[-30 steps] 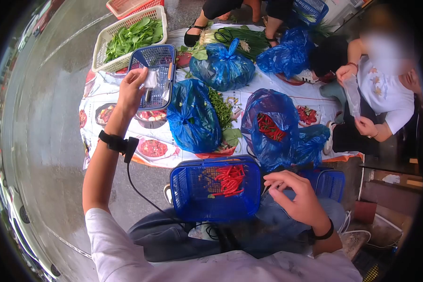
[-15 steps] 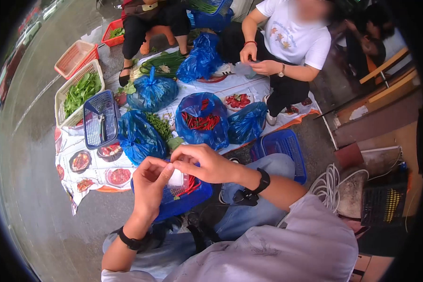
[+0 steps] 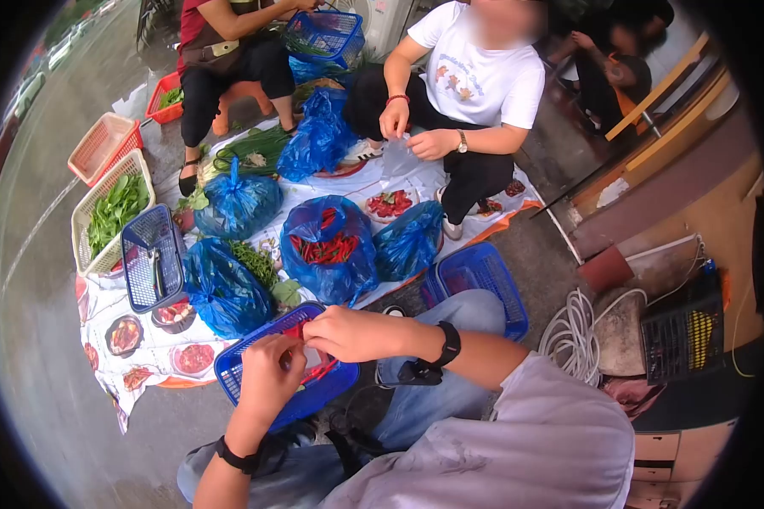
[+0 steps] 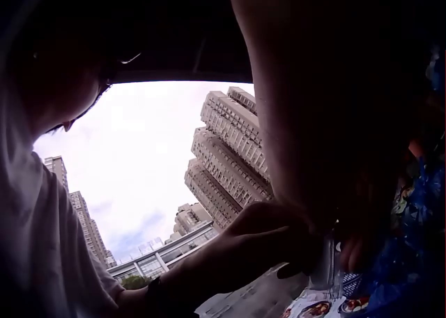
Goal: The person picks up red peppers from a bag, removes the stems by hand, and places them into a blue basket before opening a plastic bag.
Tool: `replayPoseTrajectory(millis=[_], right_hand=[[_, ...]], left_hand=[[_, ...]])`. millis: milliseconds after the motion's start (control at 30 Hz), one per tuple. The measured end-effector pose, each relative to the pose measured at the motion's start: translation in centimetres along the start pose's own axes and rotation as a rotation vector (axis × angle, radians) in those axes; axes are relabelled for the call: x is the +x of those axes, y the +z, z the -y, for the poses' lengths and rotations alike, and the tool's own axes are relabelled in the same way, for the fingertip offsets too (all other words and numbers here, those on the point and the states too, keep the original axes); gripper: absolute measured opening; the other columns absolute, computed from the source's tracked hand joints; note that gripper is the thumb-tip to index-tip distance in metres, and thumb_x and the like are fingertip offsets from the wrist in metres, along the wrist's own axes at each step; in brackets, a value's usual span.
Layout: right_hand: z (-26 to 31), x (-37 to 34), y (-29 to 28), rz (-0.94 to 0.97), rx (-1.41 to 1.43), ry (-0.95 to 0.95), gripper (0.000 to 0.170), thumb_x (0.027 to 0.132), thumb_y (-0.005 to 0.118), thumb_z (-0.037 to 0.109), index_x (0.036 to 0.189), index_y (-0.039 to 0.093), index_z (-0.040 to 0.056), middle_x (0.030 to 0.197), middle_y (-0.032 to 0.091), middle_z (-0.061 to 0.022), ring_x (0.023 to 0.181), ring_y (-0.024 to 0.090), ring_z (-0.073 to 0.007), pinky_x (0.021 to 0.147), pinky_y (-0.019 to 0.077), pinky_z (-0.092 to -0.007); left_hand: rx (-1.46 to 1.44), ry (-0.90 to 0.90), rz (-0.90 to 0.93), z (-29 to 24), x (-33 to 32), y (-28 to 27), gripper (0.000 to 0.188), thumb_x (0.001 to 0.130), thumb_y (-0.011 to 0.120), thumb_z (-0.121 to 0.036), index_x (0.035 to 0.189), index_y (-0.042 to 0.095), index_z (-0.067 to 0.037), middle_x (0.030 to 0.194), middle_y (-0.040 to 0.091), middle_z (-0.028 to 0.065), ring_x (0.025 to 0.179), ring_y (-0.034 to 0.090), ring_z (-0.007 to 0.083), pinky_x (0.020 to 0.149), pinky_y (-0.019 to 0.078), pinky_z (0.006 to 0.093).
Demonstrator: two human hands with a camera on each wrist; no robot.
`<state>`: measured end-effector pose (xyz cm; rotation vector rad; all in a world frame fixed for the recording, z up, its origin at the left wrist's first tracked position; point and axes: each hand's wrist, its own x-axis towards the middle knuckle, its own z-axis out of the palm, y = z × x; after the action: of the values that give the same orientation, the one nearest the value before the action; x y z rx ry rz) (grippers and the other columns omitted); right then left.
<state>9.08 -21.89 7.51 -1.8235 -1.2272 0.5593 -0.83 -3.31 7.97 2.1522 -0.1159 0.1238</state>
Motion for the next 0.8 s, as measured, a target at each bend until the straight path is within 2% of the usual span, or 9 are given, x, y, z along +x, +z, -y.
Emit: replayPoseTrajectory(millis=[67,167,267,400,467,500,600,700,800], right_hand=[[0.8,-0.3,0.1,0.035,-0.113,0.097,0.016,0.094,0.057,0.01,0.088,0.059,-0.0049,0.077,0.063,-0.0254,0.078,0.063,-0.046,0.068,0.0494,-0.0489],[1.2,-0.4,0.4,0.067,-0.124,0.137,0.017,0.093,0.059,0.011,0.087,0.058,-0.005,0.082,0.063,-0.0271,0.082,0.063,-0.0453,0.07,0.0495,-0.0481],[1.5,-0.5,0.2,0.111,-0.181,0.127,0.017,0.092,0.058,0.011,0.086,0.057,-0.0045,0.085,0.062,-0.0226,0.078,0.061,-0.0431,0.068,0.0483,-0.0468],[2.3,0.0,-0.6,0.064,-0.118,0.012,0.014,0.091,0.06,0.009,0.086,0.061,-0.0041,0.08,0.061,-0.0192,0.07,0.06,-0.039,0.063,0.0462,-0.0439],[2.8,0.2,-1.4,0.137,0.011,0.076,0.012,0.09,0.062,0.007,0.085,0.062,-0.0041,0.075,0.059,-0.0171,0.065,0.059,-0.0347,0.062,0.0455,-0.0413],[2.9,0.2,-1.4,0.131,0.013,0.095,0.012,0.09,0.062,0.007,0.085,0.062,-0.0041,0.075,0.059,-0.0171,0.065,0.059,-0.0347,0.062,0.0455,-0.0413],[2.8,0.2,-1.3,0.055,0.058,-0.038,0.013,0.09,0.063,0.007,0.082,0.062,-0.0033,0.074,0.061,-0.0171,0.065,0.06,-0.035,0.06,0.0457,-0.042],[3.5,0.1,-1.3,0.054,0.067,-0.031,0.013,0.09,0.064,0.006,0.081,0.062,-0.0032,0.073,0.06,-0.0166,0.063,0.059,-0.0336,0.058,0.0455,-0.0412],[2.8,0.1,-0.4,-0.041,-0.017,-0.114,0.011,0.091,0.062,0.005,0.084,0.062,-0.0023,0.073,0.06,-0.0145,0.063,0.06,-0.0329,0.058,0.0471,-0.04]], left_hand=[[0.03,0.001,0.027,0.0,-0.2,0.4,0.008,0.083,0.065,-0.001,0.088,0.068,0.003,0.073,0.065,0.0157,0.056,0.062,0.0242,0.054,0.0477,0.0338],[-0.019,0.065,0.074,1.3,-0.4,0.9,0.008,0.083,0.062,-0.001,0.089,0.066,0.004,0.076,0.064,0.0189,0.063,0.063,0.0337,0.06,0.0499,0.0384],[-0.023,0.044,0.123,0.9,-0.6,0.7,0.007,0.081,0.064,-0.003,0.085,0.066,0.003,0.075,0.064,0.0168,0.063,0.063,0.0322,0.06,0.0502,0.0376],[-0.139,0.003,0.078,1.5,-1.0,0.5,0.008,0.083,0.063,-0.004,0.086,0.068,0.002,0.073,0.064,0.0132,0.058,0.062,0.0221,0.057,0.0493,0.0331],[-0.303,-0.157,0.165,1.6,-0.8,0.3,0.009,0.086,0.063,-0.005,0.084,0.067,0.003,0.071,0.064,0.0061,0.059,0.057,0.01,0.056,0.0467,0.0282],[-0.314,-0.156,0.181,1.7,-0.9,0.5,0.009,0.086,0.063,-0.005,0.084,0.067,0.003,0.071,0.064,0.0061,0.059,0.057,0.01,0.056,0.0467,0.0282],[-0.487,-0.244,0.173,1.6,-0.9,-0.2,0.013,0.091,0.064,-0.007,0.083,0.067,0.003,0.072,0.062,-0.0034,0.065,0.049,0.001,0.054,0.039,0.0219],[-0.695,-0.317,0.148,1.6,-1.3,0.1,0.013,0.092,0.065,-0.007,0.085,0.07,0.001,0.07,0.061,-0.0043,0.063,0.048,-0.0003,0.053,0.0356,0.0205],[-0.813,-0.466,0.142,1.8,-1.3,-0.2,0.015,0.094,0.063,-0.011,0.088,0.073,-0.001,0.074,0.066,-0.0015,0.062,0.054,0.0024,0.052,0.0391,0.0204]])
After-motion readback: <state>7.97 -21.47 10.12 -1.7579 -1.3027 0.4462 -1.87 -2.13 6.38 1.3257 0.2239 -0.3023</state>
